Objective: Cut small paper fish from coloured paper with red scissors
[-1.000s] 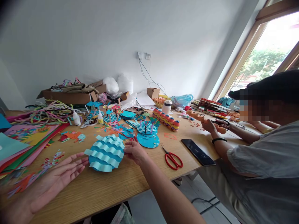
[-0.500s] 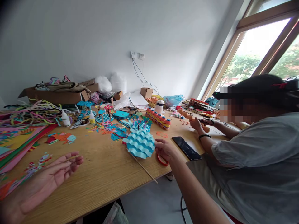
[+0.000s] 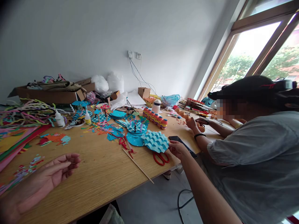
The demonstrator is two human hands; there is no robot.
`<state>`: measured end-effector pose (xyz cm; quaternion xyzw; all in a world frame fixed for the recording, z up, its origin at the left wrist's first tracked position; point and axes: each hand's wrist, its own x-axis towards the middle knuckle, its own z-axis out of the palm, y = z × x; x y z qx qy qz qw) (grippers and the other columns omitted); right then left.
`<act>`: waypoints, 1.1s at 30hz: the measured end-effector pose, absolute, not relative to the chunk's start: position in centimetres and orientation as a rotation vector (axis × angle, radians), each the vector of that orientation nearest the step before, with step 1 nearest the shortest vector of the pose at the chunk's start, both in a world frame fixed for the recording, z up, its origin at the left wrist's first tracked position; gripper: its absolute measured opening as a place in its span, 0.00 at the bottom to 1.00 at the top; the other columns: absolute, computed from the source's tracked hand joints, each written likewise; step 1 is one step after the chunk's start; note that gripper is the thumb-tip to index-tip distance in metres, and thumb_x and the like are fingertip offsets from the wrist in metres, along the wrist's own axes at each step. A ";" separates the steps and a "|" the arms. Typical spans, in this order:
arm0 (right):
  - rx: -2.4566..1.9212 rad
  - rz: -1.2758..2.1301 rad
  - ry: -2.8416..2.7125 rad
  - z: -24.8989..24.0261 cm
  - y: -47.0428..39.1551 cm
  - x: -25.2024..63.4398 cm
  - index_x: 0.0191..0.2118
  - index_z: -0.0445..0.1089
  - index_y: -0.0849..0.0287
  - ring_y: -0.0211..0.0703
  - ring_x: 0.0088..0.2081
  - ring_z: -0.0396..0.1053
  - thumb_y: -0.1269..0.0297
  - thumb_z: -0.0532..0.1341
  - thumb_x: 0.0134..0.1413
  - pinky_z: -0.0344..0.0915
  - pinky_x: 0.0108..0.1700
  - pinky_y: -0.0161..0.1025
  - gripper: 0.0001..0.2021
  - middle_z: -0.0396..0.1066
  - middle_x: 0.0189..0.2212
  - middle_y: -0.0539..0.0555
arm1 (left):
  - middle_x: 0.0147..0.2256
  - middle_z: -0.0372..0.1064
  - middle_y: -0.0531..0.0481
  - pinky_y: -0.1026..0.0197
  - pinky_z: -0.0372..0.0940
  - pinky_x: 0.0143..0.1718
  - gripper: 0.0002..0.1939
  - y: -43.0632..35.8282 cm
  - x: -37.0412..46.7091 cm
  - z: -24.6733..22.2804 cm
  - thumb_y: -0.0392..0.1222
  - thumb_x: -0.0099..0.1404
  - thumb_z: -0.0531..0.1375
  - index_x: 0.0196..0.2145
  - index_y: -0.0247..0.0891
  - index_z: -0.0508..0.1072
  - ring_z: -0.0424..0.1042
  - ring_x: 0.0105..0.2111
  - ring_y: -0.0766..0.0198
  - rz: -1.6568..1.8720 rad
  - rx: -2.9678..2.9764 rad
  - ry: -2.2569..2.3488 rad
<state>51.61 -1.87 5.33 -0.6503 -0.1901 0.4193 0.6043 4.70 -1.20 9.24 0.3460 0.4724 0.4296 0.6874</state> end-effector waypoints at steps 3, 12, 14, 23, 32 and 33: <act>-1.517 0.988 -0.380 5.1 -1.8 52.3 0.26 0.61 0.60 0.33 0.18 0.68 0.86 0.58 0.45 0.64 0.17 0.25 0.13 0.66 0.18 0.48 | 0.32 0.72 0.48 0.67 0.64 0.31 0.10 -1.1 4.6 9.2 0.25 0.55 0.57 0.32 0.34 0.74 0.70 0.33 0.63 0.959 0.765 1.077; -1.511 1.036 -0.376 5.0 -1.5 52.8 0.29 0.62 0.60 0.33 0.20 0.69 0.86 0.56 0.47 0.63 0.18 0.24 0.12 0.68 0.22 0.50 | 0.32 0.72 0.48 0.66 0.64 0.32 0.08 -1.3 4.1 8.7 0.27 0.56 0.57 0.31 0.35 0.74 0.70 0.33 0.63 0.920 0.769 1.106; -1.523 1.039 -0.372 5.0 -1.3 52.6 0.29 0.62 0.60 0.33 0.20 0.68 0.85 0.57 0.47 0.62 0.17 0.25 0.12 0.67 0.21 0.50 | 0.32 0.72 0.47 0.66 0.65 0.32 0.08 -1.3 4.3 8.4 0.28 0.55 0.58 0.31 0.35 0.74 0.70 0.34 0.62 0.915 0.779 1.092; -1.630 1.009 -0.358 4.9 -1.1 52.1 0.41 0.65 0.64 0.34 0.28 0.68 0.69 0.57 0.57 0.67 0.27 0.32 0.06 0.68 0.33 0.51 | 0.34 0.72 0.44 0.62 0.64 0.37 0.11 -1.7 5.0 7.4 0.39 0.48 0.66 0.33 0.37 0.75 0.70 0.38 0.56 0.809 0.900 1.000; -1.730 0.906 -0.403 4.6 -0.8 51.7 0.49 0.62 0.61 0.44 0.43 0.66 0.62 0.56 0.58 0.67 0.42 0.46 0.15 0.64 0.46 0.56 | 0.36 0.72 0.45 0.62 0.65 0.39 0.12 -1.4 4.4 6.1 0.42 0.48 0.66 0.33 0.39 0.76 0.69 0.39 0.57 0.767 0.975 0.975; -1.739 0.888 -0.416 4.6 -0.8 51.6 0.49 0.62 0.61 0.44 0.43 0.66 0.62 0.56 0.58 0.67 0.42 0.46 0.15 0.64 0.46 0.57 | 0.37 0.72 0.45 0.62 0.65 0.39 0.12 -1.3 4.3 5.8 0.42 0.49 0.66 0.33 0.39 0.75 0.69 0.40 0.57 0.769 0.964 0.971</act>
